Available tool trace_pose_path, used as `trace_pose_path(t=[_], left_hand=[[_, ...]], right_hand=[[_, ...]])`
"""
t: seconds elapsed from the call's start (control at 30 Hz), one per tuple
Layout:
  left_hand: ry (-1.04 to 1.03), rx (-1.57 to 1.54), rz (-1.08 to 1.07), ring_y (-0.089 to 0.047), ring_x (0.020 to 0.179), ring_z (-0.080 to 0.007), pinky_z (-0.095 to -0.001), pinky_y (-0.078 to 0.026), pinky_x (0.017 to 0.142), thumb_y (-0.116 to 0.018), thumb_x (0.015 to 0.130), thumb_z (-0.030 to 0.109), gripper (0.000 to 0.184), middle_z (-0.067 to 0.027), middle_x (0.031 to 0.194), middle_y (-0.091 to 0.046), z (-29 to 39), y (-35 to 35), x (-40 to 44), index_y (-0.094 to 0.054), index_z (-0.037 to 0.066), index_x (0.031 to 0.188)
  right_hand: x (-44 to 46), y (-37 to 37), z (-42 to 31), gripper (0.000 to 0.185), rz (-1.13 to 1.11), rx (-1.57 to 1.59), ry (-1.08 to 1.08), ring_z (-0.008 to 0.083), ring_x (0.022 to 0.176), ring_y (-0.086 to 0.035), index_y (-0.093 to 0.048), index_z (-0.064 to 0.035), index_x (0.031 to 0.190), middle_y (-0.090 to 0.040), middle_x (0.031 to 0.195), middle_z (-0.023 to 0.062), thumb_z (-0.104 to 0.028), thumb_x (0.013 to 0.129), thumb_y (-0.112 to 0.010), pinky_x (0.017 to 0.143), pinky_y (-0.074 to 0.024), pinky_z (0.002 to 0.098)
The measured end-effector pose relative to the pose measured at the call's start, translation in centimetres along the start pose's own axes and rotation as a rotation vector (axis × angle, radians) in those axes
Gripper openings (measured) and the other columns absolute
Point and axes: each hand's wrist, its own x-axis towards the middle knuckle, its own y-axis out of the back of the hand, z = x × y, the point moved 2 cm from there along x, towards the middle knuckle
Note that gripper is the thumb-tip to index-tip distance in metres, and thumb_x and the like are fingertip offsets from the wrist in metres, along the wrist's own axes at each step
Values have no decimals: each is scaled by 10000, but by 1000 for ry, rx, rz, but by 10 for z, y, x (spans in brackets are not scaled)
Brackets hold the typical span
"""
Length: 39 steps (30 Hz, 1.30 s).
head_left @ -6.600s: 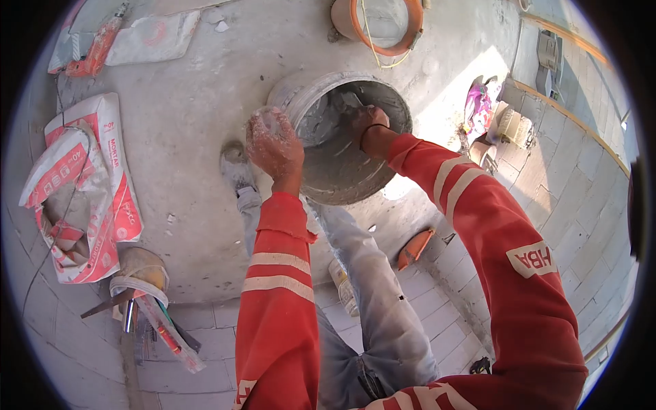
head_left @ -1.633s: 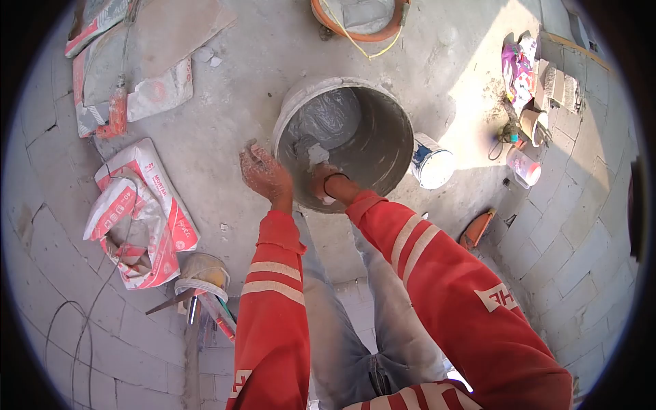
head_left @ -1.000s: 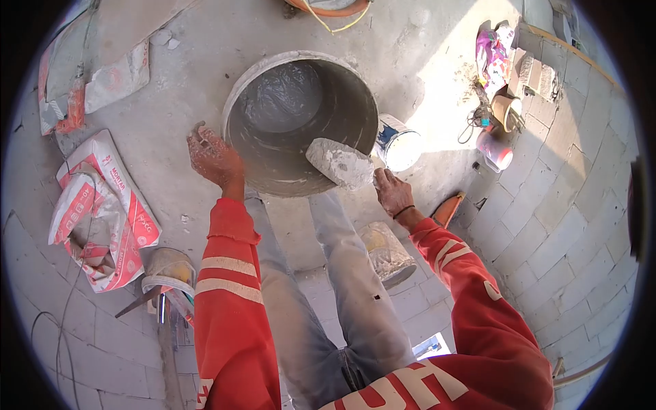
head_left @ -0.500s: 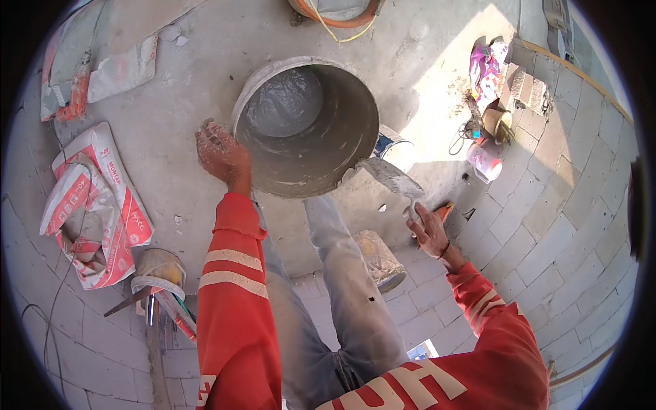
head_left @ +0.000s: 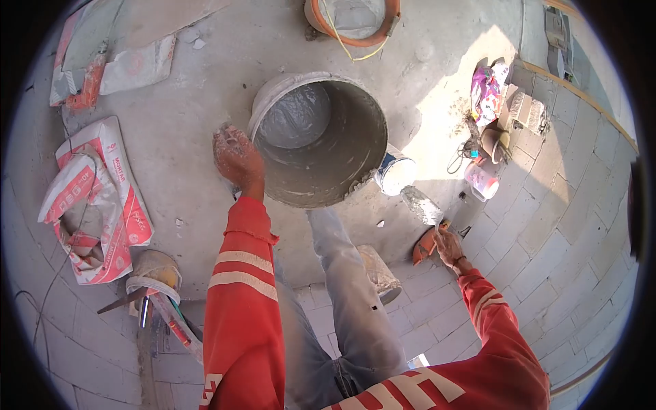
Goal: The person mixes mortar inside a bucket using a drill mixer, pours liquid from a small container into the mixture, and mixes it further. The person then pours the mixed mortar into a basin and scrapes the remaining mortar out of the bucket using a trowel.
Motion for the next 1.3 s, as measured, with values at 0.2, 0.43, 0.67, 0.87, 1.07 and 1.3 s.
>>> trace_pose_path(t=[0.2, 0.43, 0.67, 0.87, 1.07, 1.3], left_hand=[[-9, 66, -47, -683, 947, -362, -462, -515, 860, -574, 968, 297, 409, -214, 1043, -691, 5, 7, -12, -640, -48, 1177], [4, 41, -34, -667, 1017, -387, -469, -504, 903, -578, 964, 309, 428, -227, 1112, -680, 3, 5, -14, -630, -62, 1172], [99, 65, -71, -525, 1306, -465, -483, -391, 1122, -521, 1005, 441, 690, -338, 1399, -545, -2, 4, -17, -520, -151, 1360], [82, 15, -61, -516, 1314, -460, -484, -390, 1121, -524, 1001, 456, 695, -333, 1400, -545, 1, 7, -19, -522, -133, 1370], [30, 80, -26, -691, 1037, -358, -472, -509, 921, -566, 985, 418, 624, -281, 1275, -634, -2, 5, -15, -587, -112, 1313], [160, 32, -67, -583, 1223, -448, -515, -425, 1057, -559, 988, 458, 688, -302, 1286, -627, -3, 6, -24, -555, -139, 1330]], right_hand=[[5, 38, -157, 314, 242, 61, 345, 453, 799, -643, -567, -31, 1147, -645, 947, 238, -143, 874, -673, 710, -524, 518], [115, -111, -119, 239, 136, -21, 257, 451, 811, -659, -603, -31, 1067, -674, 893, 224, -148, 865, -656, 720, -548, 535], [27, 4, -79, 446, 0, -243, 242, 469, 774, -672, -464, -31, 1268, -678, 900, 252, -138, 886, -668, 675, -550, 541], [97, 150, -232, 269, -26, -855, 549, 386, 688, -679, -486, -69, 1188, -636, 855, 163, -94, 941, -589, 585, -547, 490], [147, 129, -272, 232, -281, -1006, 427, 410, 799, -724, -553, -7, 1114, -709, 826, 223, -18, 886, -596, 704, -583, 492], [75, -36, -258, 375, -422, -397, 39, 512, 951, -670, -497, 47, 1191, -672, 952, 353, -45, 841, -593, 835, -540, 559]])
